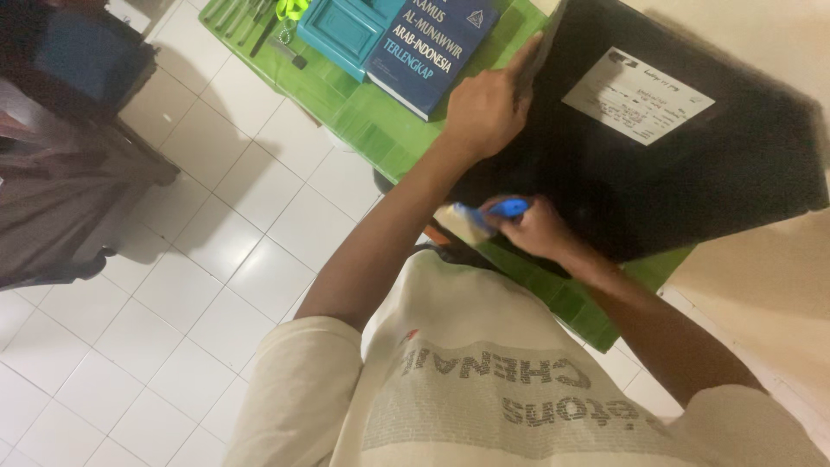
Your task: The person uses a blue-handled brush to wipe the interior and exterior surfaces of a black rectangular box. They rotate the box to access different sides and continue brushing until the end of the clip.
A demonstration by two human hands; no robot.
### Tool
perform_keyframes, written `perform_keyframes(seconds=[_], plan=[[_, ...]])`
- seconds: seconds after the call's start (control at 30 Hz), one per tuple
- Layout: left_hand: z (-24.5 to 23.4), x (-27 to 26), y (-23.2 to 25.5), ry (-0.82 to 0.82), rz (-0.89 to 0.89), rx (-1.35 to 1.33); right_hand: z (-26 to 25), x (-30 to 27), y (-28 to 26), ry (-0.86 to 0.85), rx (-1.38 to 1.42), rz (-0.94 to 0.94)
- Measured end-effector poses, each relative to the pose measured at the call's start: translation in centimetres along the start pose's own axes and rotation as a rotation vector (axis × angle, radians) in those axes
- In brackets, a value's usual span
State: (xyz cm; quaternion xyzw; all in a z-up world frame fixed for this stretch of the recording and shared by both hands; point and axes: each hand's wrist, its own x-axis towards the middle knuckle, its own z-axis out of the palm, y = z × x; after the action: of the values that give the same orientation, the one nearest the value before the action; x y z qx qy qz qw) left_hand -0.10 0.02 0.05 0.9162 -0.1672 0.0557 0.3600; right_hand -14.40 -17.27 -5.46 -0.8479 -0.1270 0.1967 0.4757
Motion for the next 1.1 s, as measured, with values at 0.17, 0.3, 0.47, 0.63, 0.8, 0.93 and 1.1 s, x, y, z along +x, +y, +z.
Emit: perform_keyframes(seconds=[0.17, 0.3, 0.47, 0.63, 0.8, 0.93, 1.1], plan=[[0.4, 0.1, -0.1, 0.002, -0.017, 0.011, -3.5, 3.0, 4.7, 0.262, -0.428, -0.051], [0.5, 0.2, 0.0, 0.035, 0.002, 0.0, -1.9, -0.3, 5.7, 0.244, -0.428, 0.011], [-0.4, 0.3, 0.5, -0.028, -0.069, -0.027, -1.1, -7.6, 2.4, -0.01, -0.238, 0.248], [-0.7, 0.0, 0.7, -0.084, -0.058, -0.013, -4.4, -8.6, 2.3, 0.039, -0.261, 0.359], [0.4, 0.2, 0.6, -0.013, -0.029, 0.02, -5.9, -6.0, 7.5, 0.322, -0.609, 0.109], [-0.1, 0.2, 0.8, -0.017, -0.066, 0.016, -1.6, -8.6, 9.1, 0.156, -0.652, 0.313], [-0.9, -0.3, 2.6, -0.1, -0.075, 0.069, -0.8, -13.6, 6.5, 0.145, -0.389, 0.116]])
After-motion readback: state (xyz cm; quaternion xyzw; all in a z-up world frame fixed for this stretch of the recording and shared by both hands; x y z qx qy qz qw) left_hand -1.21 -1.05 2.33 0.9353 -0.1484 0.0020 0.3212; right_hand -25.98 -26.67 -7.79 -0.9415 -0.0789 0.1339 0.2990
